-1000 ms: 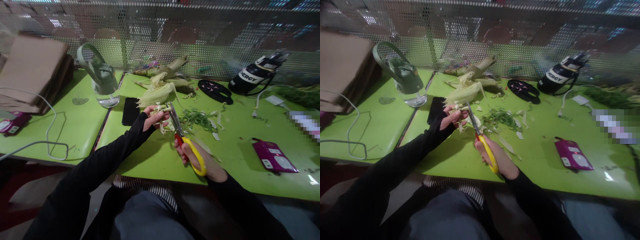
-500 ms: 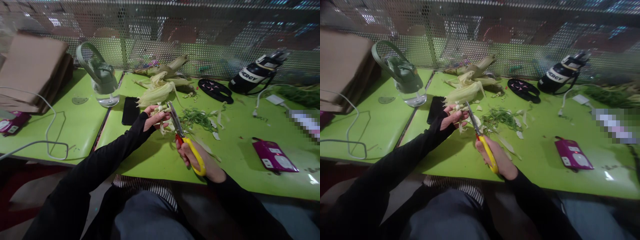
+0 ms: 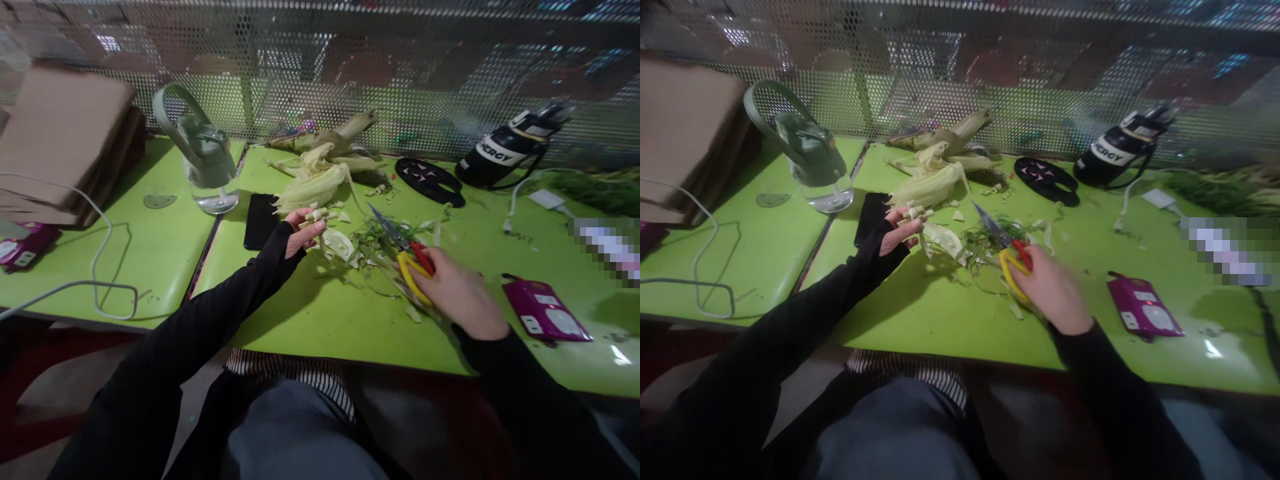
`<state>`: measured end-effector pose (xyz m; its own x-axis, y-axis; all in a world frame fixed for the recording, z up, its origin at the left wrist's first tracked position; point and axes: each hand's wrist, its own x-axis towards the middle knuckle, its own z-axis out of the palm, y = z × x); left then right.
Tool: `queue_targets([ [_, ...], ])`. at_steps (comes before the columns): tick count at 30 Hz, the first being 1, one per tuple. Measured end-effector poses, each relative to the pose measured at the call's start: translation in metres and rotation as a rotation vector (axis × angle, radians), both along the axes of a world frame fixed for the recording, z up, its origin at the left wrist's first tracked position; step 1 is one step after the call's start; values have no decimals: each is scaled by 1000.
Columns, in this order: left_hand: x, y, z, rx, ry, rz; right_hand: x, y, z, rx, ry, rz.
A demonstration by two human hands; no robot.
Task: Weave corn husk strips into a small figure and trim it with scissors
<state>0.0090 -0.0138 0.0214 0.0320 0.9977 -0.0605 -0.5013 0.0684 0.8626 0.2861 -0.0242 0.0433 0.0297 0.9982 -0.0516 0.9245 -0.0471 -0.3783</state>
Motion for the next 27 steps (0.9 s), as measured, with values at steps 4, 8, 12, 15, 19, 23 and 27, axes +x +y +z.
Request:
queue_targets([
  [4, -3, 5, -4, -2, 21, -1, 28, 14, 2, 67, -292, 63],
  [8, -3, 9, -10, 37, 61, -36, -7, 1, 8, 262, -22, 152],
  [12, 0, 9, -13, 72, 120, -133, -74, 0, 9, -61, 453, 418],
  [15, 5, 8, -15, 44, 93, -133, -103, 7, -1, -117, 594, 580],
  [19, 8, 5, -17, -34, -29, -139, -105, 14, -23, 298, 292, 686],
  [23, 9, 0, -16, -56, -22, -163, -97, 18, -40, 397, 114, 693],
  [27, 14, -4, -12, 20, 89, -149, -92, 22, -36, 283, 137, 614],
])
